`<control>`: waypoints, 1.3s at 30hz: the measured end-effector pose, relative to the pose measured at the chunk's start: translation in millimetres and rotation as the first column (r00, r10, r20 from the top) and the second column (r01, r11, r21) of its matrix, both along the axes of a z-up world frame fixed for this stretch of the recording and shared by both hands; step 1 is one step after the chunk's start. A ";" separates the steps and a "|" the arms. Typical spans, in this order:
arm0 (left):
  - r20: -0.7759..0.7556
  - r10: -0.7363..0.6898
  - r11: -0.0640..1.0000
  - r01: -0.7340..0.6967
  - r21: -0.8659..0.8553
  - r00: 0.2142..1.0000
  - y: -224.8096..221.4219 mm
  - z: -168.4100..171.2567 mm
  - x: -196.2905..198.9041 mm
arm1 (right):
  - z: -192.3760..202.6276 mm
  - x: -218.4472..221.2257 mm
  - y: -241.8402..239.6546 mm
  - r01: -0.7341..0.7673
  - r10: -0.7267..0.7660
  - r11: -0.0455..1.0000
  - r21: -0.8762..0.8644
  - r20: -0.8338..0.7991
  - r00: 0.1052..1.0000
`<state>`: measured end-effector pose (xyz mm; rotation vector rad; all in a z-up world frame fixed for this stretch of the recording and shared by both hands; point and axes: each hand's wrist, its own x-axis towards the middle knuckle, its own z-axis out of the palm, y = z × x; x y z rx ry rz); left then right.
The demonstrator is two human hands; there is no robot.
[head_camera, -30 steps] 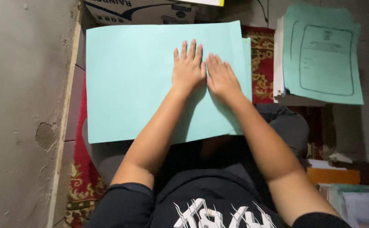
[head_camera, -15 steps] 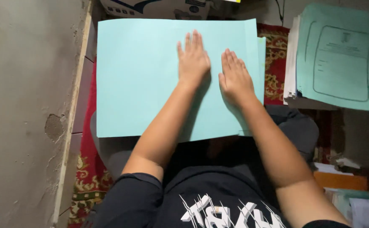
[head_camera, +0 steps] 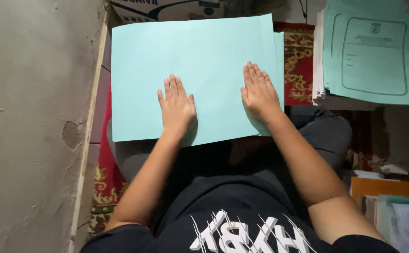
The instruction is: Organizing and smoothing a stack of light blue paper folders
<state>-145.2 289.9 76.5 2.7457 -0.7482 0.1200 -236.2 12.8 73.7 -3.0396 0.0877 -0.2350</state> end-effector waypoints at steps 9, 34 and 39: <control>-0.087 0.106 0.993 -0.101 0.058 0.991 -15.7 -3.5 16.0 | 0.5 -115.4 53.1 0.011 -0.011 1.000 -0.001 -0.013 1.000; 0.077 0.163 0.964 -0.176 0.202 0.984 -54.1 -31.5 107.6 | 26.2 33.8 25.7 0.138 -0.098 0.978 0.154 -0.238 0.966; -0.066 0.191 0.963 -0.174 0.207 0.979 -67.4 0.6 157.5 | 18.6 -62.2 59.2 0.070 -0.065 0.995 0.067 -0.075 0.995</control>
